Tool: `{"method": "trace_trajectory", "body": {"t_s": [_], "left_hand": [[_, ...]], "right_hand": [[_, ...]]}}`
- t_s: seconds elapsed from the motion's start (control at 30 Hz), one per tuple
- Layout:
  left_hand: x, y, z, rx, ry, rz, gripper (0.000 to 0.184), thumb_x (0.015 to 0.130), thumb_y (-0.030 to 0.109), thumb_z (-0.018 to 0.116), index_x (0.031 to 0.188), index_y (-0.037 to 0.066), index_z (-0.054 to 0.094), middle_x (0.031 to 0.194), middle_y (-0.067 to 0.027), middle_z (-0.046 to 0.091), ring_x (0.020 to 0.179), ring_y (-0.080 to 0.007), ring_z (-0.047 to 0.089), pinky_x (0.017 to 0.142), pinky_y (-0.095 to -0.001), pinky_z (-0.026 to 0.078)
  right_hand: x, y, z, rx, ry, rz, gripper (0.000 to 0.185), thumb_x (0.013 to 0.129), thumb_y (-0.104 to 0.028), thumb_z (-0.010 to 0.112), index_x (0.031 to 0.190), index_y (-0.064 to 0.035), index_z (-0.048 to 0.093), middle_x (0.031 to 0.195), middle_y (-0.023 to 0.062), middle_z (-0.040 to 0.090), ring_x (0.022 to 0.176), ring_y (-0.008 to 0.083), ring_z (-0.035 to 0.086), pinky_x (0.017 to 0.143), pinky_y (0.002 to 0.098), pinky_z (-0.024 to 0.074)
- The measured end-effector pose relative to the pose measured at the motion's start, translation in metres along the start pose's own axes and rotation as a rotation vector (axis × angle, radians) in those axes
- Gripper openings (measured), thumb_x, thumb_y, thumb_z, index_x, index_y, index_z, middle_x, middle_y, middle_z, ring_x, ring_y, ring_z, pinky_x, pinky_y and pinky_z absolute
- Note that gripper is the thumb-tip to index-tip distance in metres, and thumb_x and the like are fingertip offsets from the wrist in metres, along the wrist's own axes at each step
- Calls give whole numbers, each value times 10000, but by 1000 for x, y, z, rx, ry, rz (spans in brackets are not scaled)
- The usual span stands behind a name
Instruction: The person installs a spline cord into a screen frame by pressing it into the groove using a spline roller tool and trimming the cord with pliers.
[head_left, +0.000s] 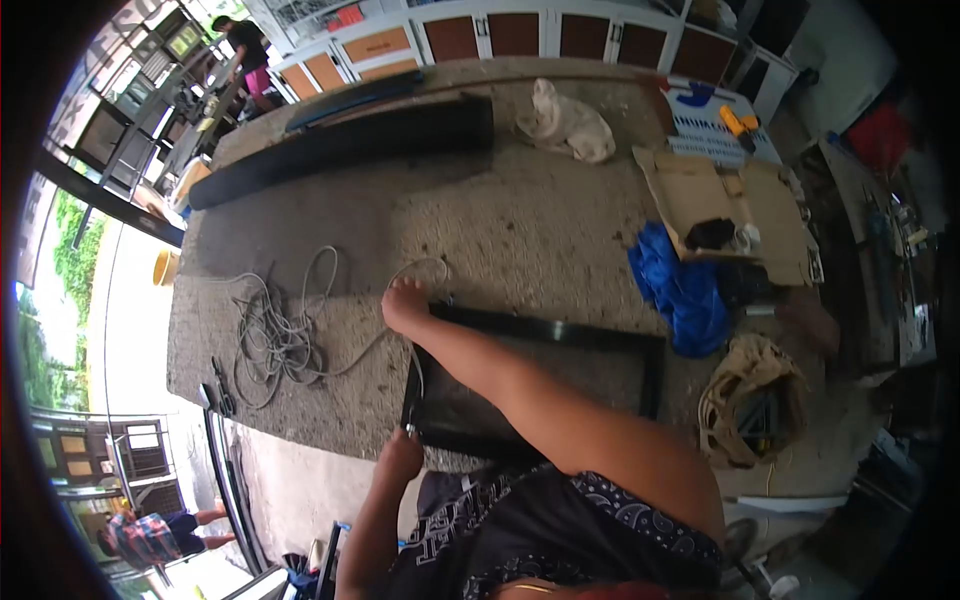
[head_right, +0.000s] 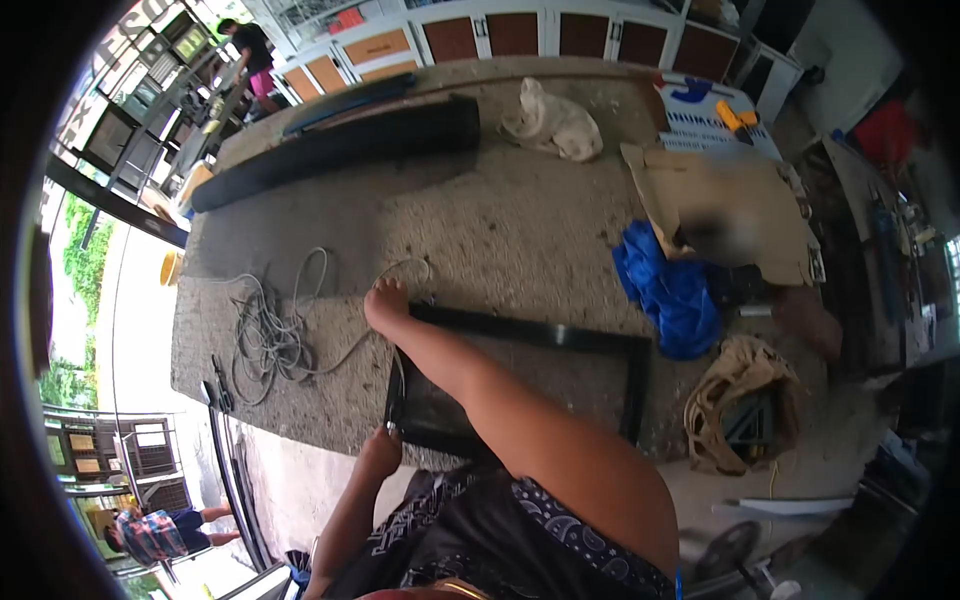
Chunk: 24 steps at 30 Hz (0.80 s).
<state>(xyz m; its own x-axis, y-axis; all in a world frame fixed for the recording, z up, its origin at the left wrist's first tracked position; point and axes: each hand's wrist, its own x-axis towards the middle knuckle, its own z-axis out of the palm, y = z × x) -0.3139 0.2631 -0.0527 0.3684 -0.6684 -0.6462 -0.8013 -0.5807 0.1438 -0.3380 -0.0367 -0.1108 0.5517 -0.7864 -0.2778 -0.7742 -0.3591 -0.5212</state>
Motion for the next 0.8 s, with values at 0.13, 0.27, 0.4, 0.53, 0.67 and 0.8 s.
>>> {"method": "trace_trajectory", "body": {"t_s": [0.13,0.27,0.4,0.53,0.67,0.8], "left_hand": [[4,-1,4,-26,34,55,421,986,345,479,1124,-51,513,1043,-379,634,1035,-531,613,912,-582,486],[-6,4,-5,-12,35,108,411,1006,311,450,1121,-77,525,980,-387,634,987,-541,617,863,-592,497],[-1,0,2,2,12,116,389,1000,305,458,1127,-59,508,1002,-386,632,989,-543,613,851,-596,492],[5,-5,7,36,32,127,360,1000,289,445,1134,-33,534,1037,-376,626,986,-532,619,838,-585,505],[23,-28,30,298,43,381,343,962,186,463,1248,49,593,1199,-310,561,933,-479,657,790,-549,551],[3,-17,17,76,50,263,286,992,258,475,988,-20,544,914,-325,633,858,-506,643,749,-586,519]], "right_hand": [[55,-4,-8,455,229,-43,392,1024,-333,473,1061,14,651,1003,190,677,864,269,666,770,454,520],[51,2,-128,986,9,-341,333,1047,-315,468,928,-28,589,653,40,565,633,159,595,603,338,490],[72,75,-154,551,213,-362,307,1013,-324,527,951,-58,668,878,96,682,777,228,658,705,367,520],[66,127,-90,8,346,-81,428,964,-456,567,1118,-80,701,1219,165,656,1107,327,624,936,422,500],[-6,111,-65,259,26,308,687,900,-518,602,1378,-27,548,1424,256,509,1369,365,457,1129,466,367],[-6,119,-12,-65,245,26,470,938,-478,546,811,-72,745,794,156,716,752,355,698,722,521,548]]}}
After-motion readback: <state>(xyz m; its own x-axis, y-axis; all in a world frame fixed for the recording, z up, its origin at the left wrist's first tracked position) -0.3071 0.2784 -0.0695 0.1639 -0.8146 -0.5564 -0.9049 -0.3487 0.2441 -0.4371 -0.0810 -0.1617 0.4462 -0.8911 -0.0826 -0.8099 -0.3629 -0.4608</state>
